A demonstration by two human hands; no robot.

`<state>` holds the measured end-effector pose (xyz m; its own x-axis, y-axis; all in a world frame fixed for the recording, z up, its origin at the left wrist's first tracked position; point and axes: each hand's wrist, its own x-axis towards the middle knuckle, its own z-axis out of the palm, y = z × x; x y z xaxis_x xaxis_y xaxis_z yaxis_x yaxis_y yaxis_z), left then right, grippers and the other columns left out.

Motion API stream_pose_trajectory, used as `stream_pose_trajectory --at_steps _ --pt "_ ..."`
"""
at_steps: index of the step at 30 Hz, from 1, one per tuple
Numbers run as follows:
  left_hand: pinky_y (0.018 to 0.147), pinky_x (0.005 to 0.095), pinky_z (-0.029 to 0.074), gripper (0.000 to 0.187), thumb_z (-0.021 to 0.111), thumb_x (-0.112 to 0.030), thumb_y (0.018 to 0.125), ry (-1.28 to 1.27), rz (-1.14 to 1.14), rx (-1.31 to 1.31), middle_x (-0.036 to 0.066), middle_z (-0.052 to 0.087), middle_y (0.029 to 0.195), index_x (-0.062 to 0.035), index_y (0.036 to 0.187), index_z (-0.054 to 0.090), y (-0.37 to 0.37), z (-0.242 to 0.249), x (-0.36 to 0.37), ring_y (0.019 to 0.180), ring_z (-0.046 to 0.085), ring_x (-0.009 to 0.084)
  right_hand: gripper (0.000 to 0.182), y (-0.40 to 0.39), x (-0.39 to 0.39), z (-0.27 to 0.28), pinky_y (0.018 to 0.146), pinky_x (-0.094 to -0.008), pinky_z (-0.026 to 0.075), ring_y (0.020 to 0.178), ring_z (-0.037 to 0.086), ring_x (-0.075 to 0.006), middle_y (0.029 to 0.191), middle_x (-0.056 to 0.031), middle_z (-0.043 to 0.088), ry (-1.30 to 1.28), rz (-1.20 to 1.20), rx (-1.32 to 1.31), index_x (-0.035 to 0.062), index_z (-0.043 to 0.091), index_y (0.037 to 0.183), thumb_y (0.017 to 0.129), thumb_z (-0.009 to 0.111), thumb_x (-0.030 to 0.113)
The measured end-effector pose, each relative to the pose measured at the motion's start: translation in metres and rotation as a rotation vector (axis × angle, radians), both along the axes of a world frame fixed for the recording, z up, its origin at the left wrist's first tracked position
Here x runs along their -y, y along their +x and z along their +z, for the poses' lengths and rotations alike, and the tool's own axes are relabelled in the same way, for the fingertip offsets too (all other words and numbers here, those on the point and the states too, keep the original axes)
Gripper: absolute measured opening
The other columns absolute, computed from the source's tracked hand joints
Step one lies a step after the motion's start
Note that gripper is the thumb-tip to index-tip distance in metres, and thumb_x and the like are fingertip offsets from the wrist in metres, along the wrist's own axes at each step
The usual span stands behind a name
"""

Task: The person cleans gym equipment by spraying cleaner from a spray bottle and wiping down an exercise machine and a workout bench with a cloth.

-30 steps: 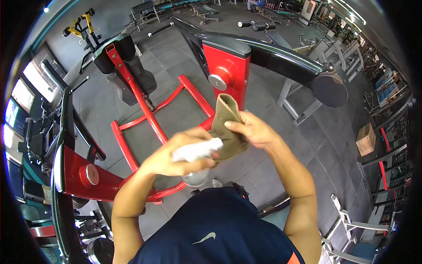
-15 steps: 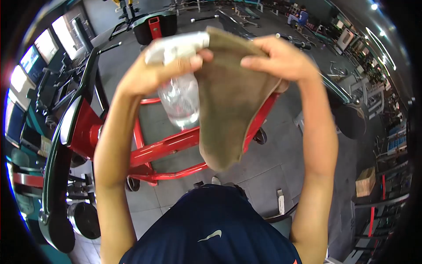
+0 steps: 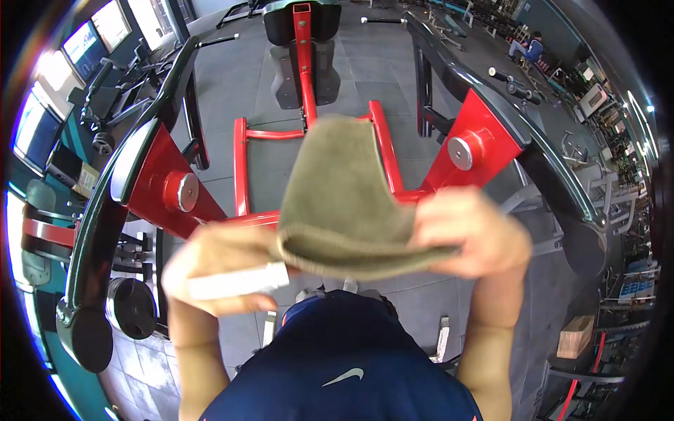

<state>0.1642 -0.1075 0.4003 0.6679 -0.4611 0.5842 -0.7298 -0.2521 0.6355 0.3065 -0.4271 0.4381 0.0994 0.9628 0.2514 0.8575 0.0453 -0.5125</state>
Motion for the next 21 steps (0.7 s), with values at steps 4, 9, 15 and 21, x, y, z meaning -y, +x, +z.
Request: stream_pose_trajectory --at_steps 4,9,15,21 --pt "0.083 0.037 0.055 0.032 0.082 -0.016 0.079 0.018 -0.057 -0.491 0.019 0.068 0.111 0.0045 0.101 0.071 -0.034 -0.075 -0.01 0.097 0.069 0.0332 0.022 -0.026 -0.004 -0.099 0.067 -0.0441 0.048 0.08 0.061 -0.0348 0.086 -0.0126 0.056 -0.129 0.019 -0.326 0.0033 0.062 0.097 0.086 0.073 0.019" --pt "0.082 0.0375 0.054 0.03 0.08 -0.018 0.079 -0.017 0.062 -0.548 0.014 0.069 0.105 0.0006 0.101 0.072 -0.021 -0.096 -0.02 0.095 0.068 0.0277 0.022 0.009 -0.022 -0.123 0.072 -0.0426 0.051 0.085 0.064 -0.0328 0.092 -0.0144 0.062 -0.19 -0.052 -0.376 0.0009 0.065 0.1 0.089 0.071 0.02" --pt "0.096 0.0346 0.05 0.063 0.079 -0.025 0.084 -0.155 0.401 -0.718 0.019 0.066 0.129 0.0057 0.133 0.057 0.065 -0.115 -0.05 0.111 0.065 0.0216 0.068 0.054 -0.109 -0.165 0.104 -0.0548 0.04 0.128 0.049 -0.0383 0.136 -0.017 0.055 -0.005 -0.835 0.512 0.0096 0.049 0.14 0.082 0.078 0.032" --pt "0.101 0.0351 0.046 0.059 0.078 -0.024 0.085 0.019 0.485 -0.661 0.02 0.064 0.131 0.005 0.133 0.059 0.038 -0.136 -0.05 0.117 0.06 0.0238 0.056 0.026 -0.129 -0.282 0.091 -0.0459 0.052 0.113 0.064 -0.0349 0.127 -0.0166 0.064 -0.048 -0.413 0.265 0.0076 0.058 0.134 0.088 0.072 0.036"
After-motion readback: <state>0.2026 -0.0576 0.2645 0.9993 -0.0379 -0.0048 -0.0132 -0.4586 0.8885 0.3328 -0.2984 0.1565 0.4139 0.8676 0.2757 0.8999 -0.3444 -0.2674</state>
